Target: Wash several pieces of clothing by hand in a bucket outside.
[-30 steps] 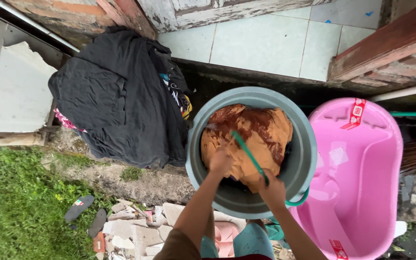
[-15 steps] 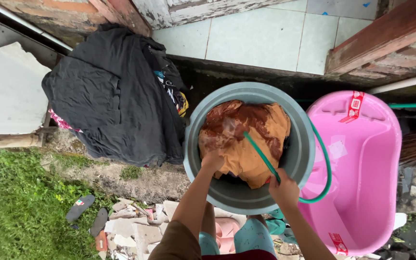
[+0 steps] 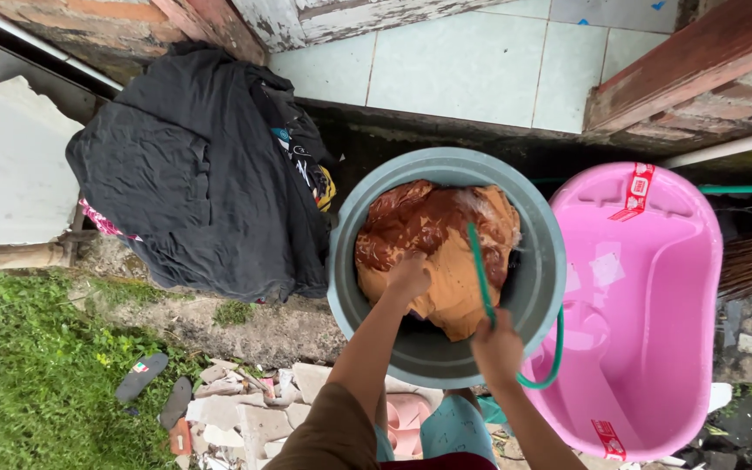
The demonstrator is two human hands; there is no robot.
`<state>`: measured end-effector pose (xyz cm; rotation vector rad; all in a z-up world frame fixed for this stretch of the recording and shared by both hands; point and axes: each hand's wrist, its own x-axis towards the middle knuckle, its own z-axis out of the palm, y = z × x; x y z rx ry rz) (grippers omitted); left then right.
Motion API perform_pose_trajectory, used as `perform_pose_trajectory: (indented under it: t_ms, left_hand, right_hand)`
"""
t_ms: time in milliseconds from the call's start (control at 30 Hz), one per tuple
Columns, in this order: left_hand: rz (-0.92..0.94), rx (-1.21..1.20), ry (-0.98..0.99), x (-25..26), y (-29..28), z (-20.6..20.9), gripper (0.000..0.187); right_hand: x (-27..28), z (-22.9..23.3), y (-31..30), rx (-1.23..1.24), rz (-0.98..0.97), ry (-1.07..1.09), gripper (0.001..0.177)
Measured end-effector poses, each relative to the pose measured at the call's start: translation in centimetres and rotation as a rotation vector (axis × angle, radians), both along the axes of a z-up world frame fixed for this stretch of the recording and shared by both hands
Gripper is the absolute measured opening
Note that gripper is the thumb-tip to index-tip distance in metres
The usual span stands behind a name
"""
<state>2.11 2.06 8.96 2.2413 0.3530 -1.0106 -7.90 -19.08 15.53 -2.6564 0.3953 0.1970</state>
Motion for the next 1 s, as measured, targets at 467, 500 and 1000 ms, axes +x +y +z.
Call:
perform_pose_trajectory:
  t_ms: [467, 500, 1000]
  left_hand:
    - [0.009, 0.086, 0.084, -0.7, 3.9, -2.5, 0.062]
    - [0.016, 0.087, 0.087, -1.0, 4.2, -2.8, 0.062]
    - [0.499, 0.719, -0.895, -1.9, 19.9, 11.7, 0.051]
  right_hand:
    - [3.8, -14.8, -3.4, -0.284, 0.633, 0.469, 0.033]
    - [4.1, -13.1, -3.0, -0.284, 0.640, 0.471, 0.033]
    - [7.8, -3.2, 12.3, 0.121, 0.791, -0.044, 0.057]
